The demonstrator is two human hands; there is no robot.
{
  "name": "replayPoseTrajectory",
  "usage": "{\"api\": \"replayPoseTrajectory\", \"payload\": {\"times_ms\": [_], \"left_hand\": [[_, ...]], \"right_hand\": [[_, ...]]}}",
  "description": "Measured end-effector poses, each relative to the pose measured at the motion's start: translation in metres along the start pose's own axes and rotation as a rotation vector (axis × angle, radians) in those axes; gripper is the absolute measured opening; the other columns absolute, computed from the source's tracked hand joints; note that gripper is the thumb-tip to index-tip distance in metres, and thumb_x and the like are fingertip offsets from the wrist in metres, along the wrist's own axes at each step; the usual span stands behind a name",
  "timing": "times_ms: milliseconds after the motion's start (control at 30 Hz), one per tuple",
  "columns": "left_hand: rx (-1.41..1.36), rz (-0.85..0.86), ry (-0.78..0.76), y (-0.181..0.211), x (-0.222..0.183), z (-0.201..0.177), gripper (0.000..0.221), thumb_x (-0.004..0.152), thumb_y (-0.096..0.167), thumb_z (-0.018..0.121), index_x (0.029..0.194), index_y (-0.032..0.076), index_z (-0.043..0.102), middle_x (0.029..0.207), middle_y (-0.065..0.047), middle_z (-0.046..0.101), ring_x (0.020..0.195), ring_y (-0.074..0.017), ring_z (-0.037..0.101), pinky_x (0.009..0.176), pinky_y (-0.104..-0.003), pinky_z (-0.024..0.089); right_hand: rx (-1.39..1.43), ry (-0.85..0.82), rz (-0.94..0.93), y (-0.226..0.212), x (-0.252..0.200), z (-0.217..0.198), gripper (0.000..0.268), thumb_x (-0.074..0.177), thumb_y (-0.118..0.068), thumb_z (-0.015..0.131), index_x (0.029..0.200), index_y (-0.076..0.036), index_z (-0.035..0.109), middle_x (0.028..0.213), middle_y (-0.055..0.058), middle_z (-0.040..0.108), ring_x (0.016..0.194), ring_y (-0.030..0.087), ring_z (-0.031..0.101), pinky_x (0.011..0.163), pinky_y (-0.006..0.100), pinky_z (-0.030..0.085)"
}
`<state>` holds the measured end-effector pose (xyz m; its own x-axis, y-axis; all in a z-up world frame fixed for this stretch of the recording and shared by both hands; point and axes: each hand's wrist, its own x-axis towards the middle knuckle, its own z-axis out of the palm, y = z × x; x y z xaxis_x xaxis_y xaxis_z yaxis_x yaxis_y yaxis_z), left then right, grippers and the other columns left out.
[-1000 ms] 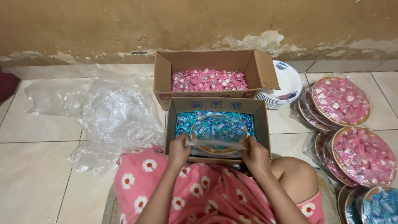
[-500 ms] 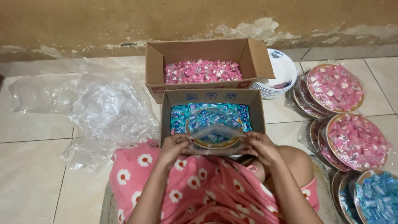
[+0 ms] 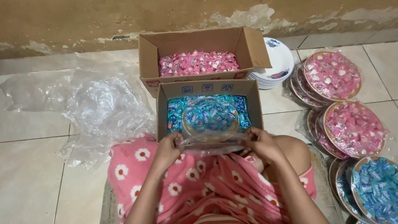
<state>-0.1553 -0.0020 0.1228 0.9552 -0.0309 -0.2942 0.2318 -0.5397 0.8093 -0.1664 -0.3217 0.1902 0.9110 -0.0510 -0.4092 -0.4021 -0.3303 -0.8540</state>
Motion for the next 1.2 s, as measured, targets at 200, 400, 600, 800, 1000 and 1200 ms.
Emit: {"api": "replayPoseTrajectory", "payload": {"times_ms": [200, 400, 600, 800, 1000, 1200], "left_hand": [[-0.168, 0.075, -0.14, -0.009, -0.021, -0.014, 0.013, 0.073, -0.003, 0.073, 0.079, 0.003, 0.063, 0.061, -0.01, 0.054, 0.048, -0.0265, 0.065, 0.048, -0.037, 0.052], [-0.017, 0.189, -0.421, 0.052, -0.053, -0.043, 0.012, 0.076, -0.001, 0.07, 0.083, 0.002, 0.061, 0.065, -0.012, 0.054, 0.067, -0.0324, 0.059, 0.063, -0.046, 0.05], [-0.463, 0.289, -0.741, 0.054, 0.012, -0.065, 0.012, 0.098, 0.02, 0.062, 0.105, 0.01, 0.065, 0.096, -0.007, 0.073, 0.071, -0.0112, 0.068, 0.07, -0.025, 0.067], [-0.053, -0.438, -0.12, 0.011, 0.12, 0.021, 0.056, 0.105, 0.052, 0.036, 0.132, 0.004, 0.049, 0.117, -0.016, 0.068, 0.106, -0.0318, 0.067, 0.088, -0.046, 0.056], [-0.753, -0.724, -0.132, 0.003, 0.139, 0.052, 0.071, 0.102, 0.055, 0.042, 0.16, 0.017, 0.031, 0.146, -0.015, 0.056, 0.117, -0.033, 0.062, 0.095, -0.048, 0.054], [-0.637, -0.476, -0.21, 0.017, 0.129, 0.067, 0.075, 0.099, 0.056, 0.036, 0.164, 0.022, 0.019, 0.17, -0.012, 0.02, 0.156, -0.0368, 0.02, 0.117, -0.058, 0.035]], "right_hand": [[-0.329, 0.138, -0.128, 0.057, 0.013, -0.019, 0.012, 0.078, -0.005, 0.07, 0.087, -0.009, 0.062, 0.071, 0.012, 0.058, 0.066, 0.034, 0.063, 0.063, 0.041, 0.048], [-0.461, 0.164, -0.063, 0.04, -0.031, -0.024, 0.012, 0.083, -0.011, 0.072, 0.087, -0.013, 0.06, 0.076, 0.013, 0.07, 0.08, 0.037, 0.07, 0.075, 0.044, 0.053], [-0.506, 0.001, -0.248, 0.021, -0.073, -0.031, 0.02, 0.077, -0.001, 0.067, 0.086, -0.017, 0.058, 0.065, 0.0, 0.055, 0.058, 0.016, 0.051, 0.061, 0.03, 0.041], [-0.561, -0.132, -0.294, 0.021, -0.075, -0.035, 0.017, 0.084, -0.004, 0.064, 0.092, -0.019, 0.06, 0.073, 0.001, 0.062, 0.062, 0.017, 0.055, 0.066, 0.029, 0.042], [-0.502, -0.109, -0.311, 0.017, -0.069, -0.04, 0.018, 0.079, -0.002, 0.065, 0.084, -0.02, 0.065, 0.063, -0.001, 0.055, 0.061, 0.015, 0.054, 0.066, 0.027, 0.042], [-0.268, 0.047, -0.518, 0.012, -0.063, -0.031, 0.017, 0.077, 0.004, 0.057, 0.073, -0.011, 0.065, 0.077, 0.0, 0.07, 0.071, 0.013, 0.064, 0.062, 0.027, 0.044]]}}
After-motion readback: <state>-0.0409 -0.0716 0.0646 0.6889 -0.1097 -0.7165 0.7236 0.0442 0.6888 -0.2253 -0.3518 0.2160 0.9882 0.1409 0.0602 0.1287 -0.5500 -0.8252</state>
